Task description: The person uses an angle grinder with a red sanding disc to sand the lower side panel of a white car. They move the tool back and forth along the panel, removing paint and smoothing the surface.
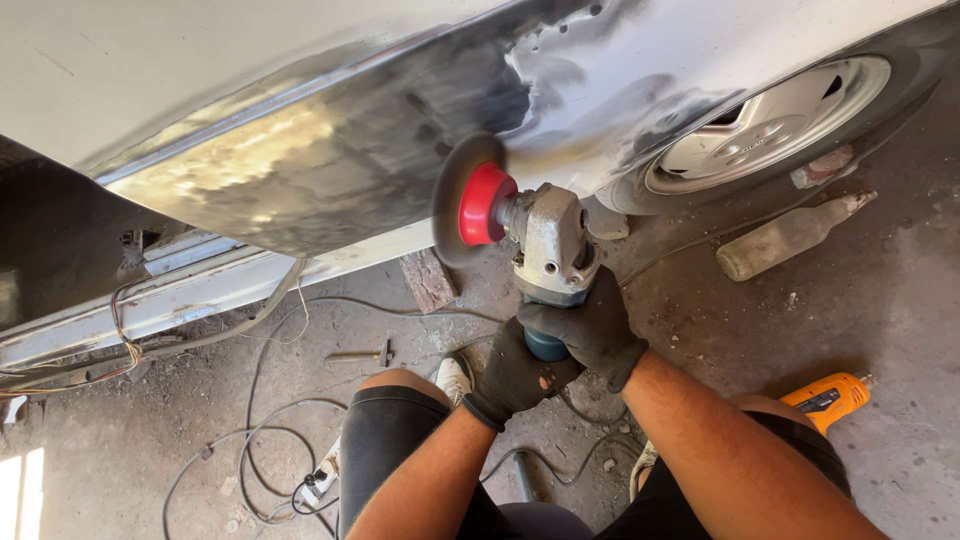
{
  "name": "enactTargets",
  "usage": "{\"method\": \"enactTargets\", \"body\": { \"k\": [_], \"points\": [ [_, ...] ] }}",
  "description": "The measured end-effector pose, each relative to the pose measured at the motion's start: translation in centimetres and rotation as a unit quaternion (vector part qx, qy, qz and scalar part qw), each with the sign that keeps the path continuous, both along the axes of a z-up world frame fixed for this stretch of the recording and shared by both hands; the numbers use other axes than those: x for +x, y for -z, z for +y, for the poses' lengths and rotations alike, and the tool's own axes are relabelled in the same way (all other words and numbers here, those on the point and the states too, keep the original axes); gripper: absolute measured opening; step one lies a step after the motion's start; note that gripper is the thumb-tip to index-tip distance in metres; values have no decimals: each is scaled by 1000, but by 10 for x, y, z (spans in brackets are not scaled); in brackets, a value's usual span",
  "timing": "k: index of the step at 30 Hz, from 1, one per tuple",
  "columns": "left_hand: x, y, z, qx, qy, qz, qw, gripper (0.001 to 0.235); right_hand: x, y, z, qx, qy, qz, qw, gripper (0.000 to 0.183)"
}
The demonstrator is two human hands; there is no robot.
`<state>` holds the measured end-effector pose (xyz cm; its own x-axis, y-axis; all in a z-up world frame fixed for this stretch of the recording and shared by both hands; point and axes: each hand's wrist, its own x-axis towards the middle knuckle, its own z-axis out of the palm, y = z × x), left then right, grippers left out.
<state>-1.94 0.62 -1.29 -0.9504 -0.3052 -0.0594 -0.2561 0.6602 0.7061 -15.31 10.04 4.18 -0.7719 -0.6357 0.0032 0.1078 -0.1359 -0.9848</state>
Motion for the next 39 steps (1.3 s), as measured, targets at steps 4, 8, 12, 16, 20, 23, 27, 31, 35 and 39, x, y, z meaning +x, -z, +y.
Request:
{"method": "enactTargets", "body": {
  "k": [4,8,12,16,20,23,27,31,35,39],
  "points": [
    [-2,1,0,22,2,8,1000,82,2,-3,-1,-18,-2,-8,1000,81],
    [-4,1,0,54,5,17,998,83,0,6,0,-9,8,-9,1000,84],
    [-7,2,1,84,7,28,996,84,-4,34,1,-17,17,-21,999,81],
    [-9,3,1,106,8,33,994,85,-7,15,5,-20,19,-9,1000,82],
    [-10,6,2,143,4,38,989,86,-13,28,10,-14,16,-17,1000,80],
    [-11,7,1,165,3,45,985,87,-15,27,10,-25,15,-13,999,79],
    [-14,7,2,196,5,55,979,88,-16,21,11,-46,24,-7,999,78],
    [-16,8,1,218,5,61,974,89,-17,35,11,-71,34,-16,997,79],
    [-18,8,0,248,5,72,966,90,-21,31,12,-65,14,-8,998,74],
    [-18,9,-1,279,6,81,957,91,-21,37,13,-57,13,-8,998,72]
  ]
}}
